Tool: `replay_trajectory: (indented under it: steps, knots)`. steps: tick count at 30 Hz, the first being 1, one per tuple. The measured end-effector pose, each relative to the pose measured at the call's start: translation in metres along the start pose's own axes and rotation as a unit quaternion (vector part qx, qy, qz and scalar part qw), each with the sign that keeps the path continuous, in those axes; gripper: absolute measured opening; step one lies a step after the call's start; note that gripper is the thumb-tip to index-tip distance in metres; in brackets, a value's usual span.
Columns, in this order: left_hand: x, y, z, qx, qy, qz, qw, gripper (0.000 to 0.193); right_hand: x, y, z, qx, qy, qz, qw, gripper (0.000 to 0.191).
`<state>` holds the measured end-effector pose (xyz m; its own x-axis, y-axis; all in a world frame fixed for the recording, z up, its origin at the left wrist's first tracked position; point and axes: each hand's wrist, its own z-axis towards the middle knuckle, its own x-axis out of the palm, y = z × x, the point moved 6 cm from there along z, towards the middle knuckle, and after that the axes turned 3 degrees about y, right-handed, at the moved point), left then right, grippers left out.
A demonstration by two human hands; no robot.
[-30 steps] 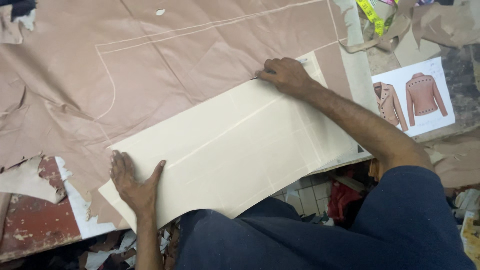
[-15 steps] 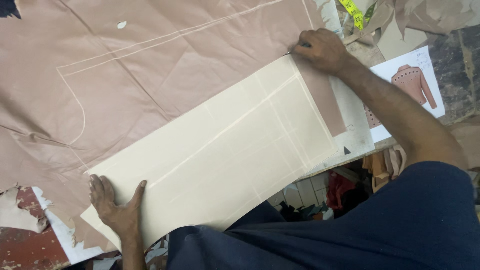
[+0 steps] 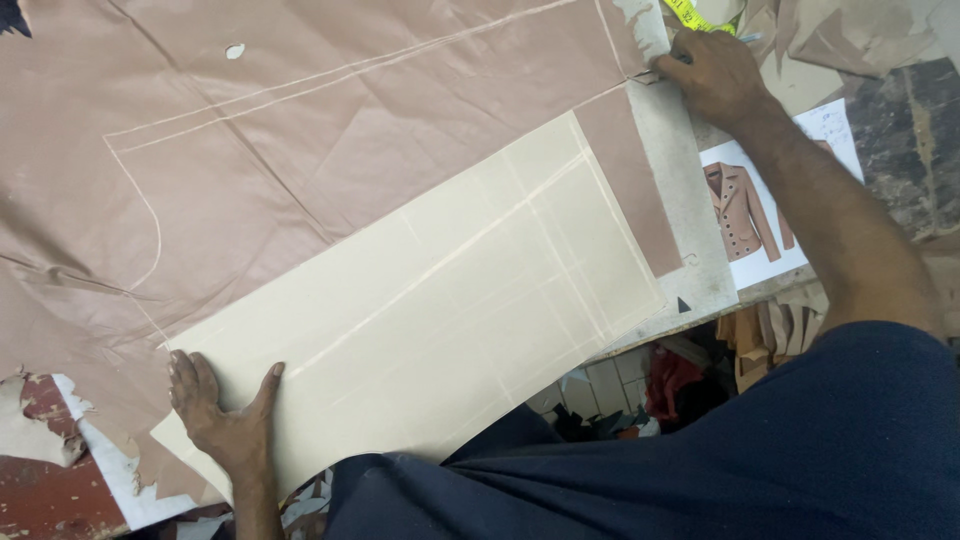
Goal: The person spreads a leather hide flat on the work table and smooths it by hand. They place large paper pattern pieces over the hide, reposition and align them, and trace around the patterns with a marking pen, then lay a printed sheet over the leather and pull the hide edge taut across it.
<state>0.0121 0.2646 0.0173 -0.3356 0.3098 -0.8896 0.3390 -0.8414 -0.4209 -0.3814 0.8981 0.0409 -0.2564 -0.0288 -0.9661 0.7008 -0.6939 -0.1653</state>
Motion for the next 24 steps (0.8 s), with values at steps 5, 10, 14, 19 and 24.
replay_trajectory:
  steps: [5, 10, 14, 19, 24]
  knots:
    - [-0.008, 0.005, -0.009, -0.015, -0.011, 0.006, 1.0, 0.109, -0.022, 0.019, 0.002, 0.011, -0.002, -0.024, 1.0, 0.024]
    - [-0.014, 0.019, -0.012, -0.053, -0.026, 0.079, 0.995, 0.126, -0.037, 0.057, -0.023, 0.131, -0.064, -0.01, 0.989, 0.02]
    - [-0.014, 0.054, 0.001, -0.107, -0.013, 0.048, 0.993, 0.12, -0.047, 0.087, -0.059, 0.203, -0.111, 0.06, 0.971, 0.023]
    - [-0.028, 0.094, 0.009, -0.06, -0.021, -0.207, 0.976, 0.032, -0.083, 0.144, -0.1, 0.319, -0.141, 0.078, 0.934, 0.029]
    - [-0.066, 0.097, 0.011, -0.04, -0.06, -0.388, 0.919, 0.018, -0.088, 0.207, -0.121, 0.381, -0.087, 0.276, 0.878, 0.026]
